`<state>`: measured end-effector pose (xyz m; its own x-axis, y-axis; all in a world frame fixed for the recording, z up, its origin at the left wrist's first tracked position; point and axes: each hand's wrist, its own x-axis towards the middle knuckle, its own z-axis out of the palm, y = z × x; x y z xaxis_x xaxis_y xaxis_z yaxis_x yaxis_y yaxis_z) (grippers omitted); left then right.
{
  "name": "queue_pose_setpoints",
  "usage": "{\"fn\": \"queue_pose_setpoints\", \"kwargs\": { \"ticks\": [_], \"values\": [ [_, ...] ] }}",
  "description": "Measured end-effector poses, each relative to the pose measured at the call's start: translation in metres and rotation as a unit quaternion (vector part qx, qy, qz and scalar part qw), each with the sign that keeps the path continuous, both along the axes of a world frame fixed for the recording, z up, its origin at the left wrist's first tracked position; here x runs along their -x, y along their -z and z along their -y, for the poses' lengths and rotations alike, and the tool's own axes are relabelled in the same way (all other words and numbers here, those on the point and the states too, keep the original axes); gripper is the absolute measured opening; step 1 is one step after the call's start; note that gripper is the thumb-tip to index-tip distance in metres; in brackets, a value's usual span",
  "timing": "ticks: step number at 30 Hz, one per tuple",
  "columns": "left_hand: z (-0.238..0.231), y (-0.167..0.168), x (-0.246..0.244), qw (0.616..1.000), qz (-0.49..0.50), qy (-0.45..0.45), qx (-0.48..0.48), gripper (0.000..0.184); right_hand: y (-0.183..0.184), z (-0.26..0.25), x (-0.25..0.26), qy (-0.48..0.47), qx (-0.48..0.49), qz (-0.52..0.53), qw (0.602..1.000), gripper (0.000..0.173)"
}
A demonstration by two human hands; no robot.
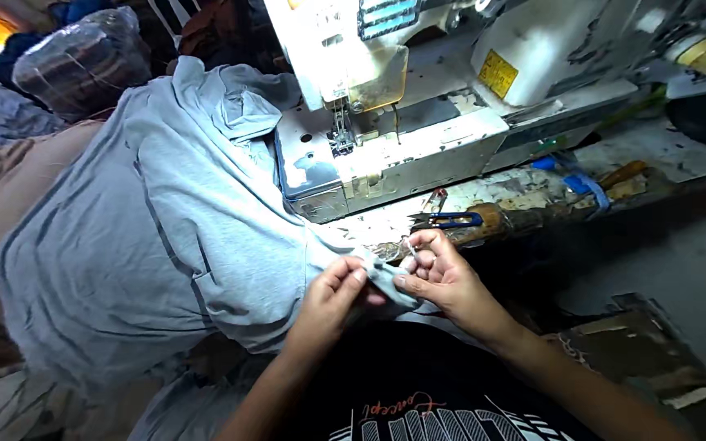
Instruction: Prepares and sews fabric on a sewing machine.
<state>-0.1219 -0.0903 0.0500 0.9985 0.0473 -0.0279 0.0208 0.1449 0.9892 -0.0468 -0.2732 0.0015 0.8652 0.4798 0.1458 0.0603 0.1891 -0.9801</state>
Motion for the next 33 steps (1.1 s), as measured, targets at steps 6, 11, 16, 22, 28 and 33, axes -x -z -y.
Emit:
{"fn": "queue_pose_setpoints", "kwargs": {
  "ticks": [6, 11, 16, 22, 28, 33],
  "values": [
    [-0.033, -0.042, 0.01, 0.973, 0.08, -0.019, 0.216, 0.02, -0.002, 0.004, -0.008, -0.01, 0.04, -0.009, 0.999, 0.01],
    [-0.064, -0.017, 0.043, 0.997, 0.032, -0.071, 0.025, 0.019, -0.024, -0.008, -0.028, -0.207, -0.242, -0.364, 0.875, 0.03],
    [-0.071, -0.004, 0.045, 0.994, 0.043, -0.069, 0.076, 0.019, -0.022, -0.028, -0.023, -0.203, -0.248, -0.399, 0.859, 0.029],
    [-0.09, -0.01, 0.037, 0.988, 0.141, -0.064, -0.013, 0.018, -0.019, -0.025, -0.019, -0.128, -0.196, -0.21, 0.949, 0.019],
    [-0.08, -0.005, 0.038, 0.916, 0.206, -0.18, -0.294, 0.018, -0.021, -0.028, -0.014, -0.021, -0.016, 0.122, 0.992, 0.025],
    [-0.08, 0.004, 0.02, 0.844, 0.274, -0.255, -0.383, 0.016, -0.012, -0.036, -0.017, 0.097, 0.043, 0.32, 0.942, 0.012]
  ]
}}
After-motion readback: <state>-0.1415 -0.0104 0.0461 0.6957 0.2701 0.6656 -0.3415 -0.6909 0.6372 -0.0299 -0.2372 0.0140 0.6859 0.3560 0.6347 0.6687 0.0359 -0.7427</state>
